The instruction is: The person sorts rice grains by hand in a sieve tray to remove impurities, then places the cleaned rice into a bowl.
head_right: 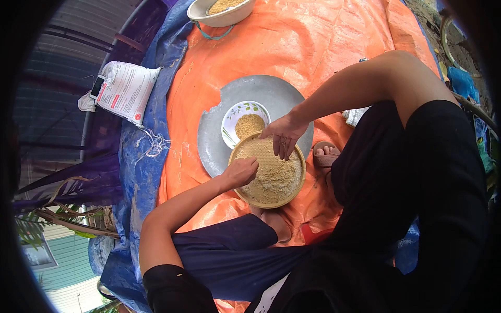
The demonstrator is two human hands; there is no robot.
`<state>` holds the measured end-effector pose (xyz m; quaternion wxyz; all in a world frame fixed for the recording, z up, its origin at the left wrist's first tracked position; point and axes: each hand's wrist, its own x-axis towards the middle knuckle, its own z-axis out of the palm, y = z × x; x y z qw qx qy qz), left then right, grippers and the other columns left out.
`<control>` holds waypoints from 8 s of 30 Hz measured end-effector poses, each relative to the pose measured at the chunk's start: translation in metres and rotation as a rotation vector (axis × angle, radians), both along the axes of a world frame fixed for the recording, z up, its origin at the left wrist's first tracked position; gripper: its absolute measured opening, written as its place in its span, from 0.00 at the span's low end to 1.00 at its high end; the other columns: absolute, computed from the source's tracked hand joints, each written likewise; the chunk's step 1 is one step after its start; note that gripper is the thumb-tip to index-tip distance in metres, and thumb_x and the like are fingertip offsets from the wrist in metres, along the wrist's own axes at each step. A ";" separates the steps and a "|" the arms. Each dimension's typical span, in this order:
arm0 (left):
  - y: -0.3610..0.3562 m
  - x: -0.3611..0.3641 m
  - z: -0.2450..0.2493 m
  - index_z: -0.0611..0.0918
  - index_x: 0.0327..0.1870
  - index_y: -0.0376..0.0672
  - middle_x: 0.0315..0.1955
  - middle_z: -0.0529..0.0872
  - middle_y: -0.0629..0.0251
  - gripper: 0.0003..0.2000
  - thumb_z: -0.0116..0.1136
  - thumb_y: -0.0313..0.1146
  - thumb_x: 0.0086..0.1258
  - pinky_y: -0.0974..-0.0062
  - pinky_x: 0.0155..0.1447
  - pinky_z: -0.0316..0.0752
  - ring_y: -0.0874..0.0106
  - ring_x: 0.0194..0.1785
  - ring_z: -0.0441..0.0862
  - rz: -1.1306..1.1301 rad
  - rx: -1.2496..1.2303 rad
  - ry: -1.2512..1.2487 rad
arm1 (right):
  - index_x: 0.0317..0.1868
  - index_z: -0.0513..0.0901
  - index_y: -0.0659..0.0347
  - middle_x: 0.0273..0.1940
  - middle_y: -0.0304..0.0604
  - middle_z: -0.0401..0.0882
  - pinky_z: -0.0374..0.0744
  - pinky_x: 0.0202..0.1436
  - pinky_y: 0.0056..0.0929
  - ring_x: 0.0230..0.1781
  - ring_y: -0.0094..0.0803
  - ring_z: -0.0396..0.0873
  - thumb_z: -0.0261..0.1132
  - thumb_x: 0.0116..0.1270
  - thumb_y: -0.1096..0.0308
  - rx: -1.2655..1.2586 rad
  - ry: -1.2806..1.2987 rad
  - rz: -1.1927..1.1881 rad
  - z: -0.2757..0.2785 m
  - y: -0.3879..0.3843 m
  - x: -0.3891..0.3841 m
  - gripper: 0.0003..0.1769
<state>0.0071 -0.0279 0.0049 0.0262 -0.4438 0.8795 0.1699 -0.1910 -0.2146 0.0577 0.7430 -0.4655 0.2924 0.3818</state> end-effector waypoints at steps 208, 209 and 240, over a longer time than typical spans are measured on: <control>0.052 0.009 -0.019 0.77 0.37 0.41 0.37 0.77 0.62 0.05 0.50 0.30 0.64 0.69 0.52 0.76 0.65 0.45 0.79 -0.378 0.123 0.016 | 0.75 0.51 0.64 0.74 0.75 0.36 0.75 0.61 0.50 0.52 0.62 0.79 0.55 0.72 0.54 -1.276 -0.580 0.977 -0.015 0.007 0.094 0.39; 0.052 0.009 -0.021 0.76 0.39 0.41 0.38 0.77 0.61 0.06 0.51 0.30 0.64 0.68 0.52 0.76 0.65 0.45 0.79 -0.372 0.145 0.008 | 0.75 0.51 0.64 0.74 0.75 0.36 0.75 0.61 0.49 0.53 0.63 0.79 0.55 0.72 0.55 -1.307 -0.594 1.067 -0.015 0.005 0.085 0.39; 0.021 0.002 0.017 0.73 0.46 0.40 0.34 0.80 0.57 0.09 0.49 0.31 0.67 0.62 0.42 0.77 0.57 0.40 0.82 -0.107 0.131 -0.129 | 0.48 0.83 0.66 0.45 0.60 0.83 0.77 0.54 0.48 0.48 0.54 0.80 0.58 0.66 0.48 -1.100 -0.670 1.257 -0.027 -0.028 -0.030 0.27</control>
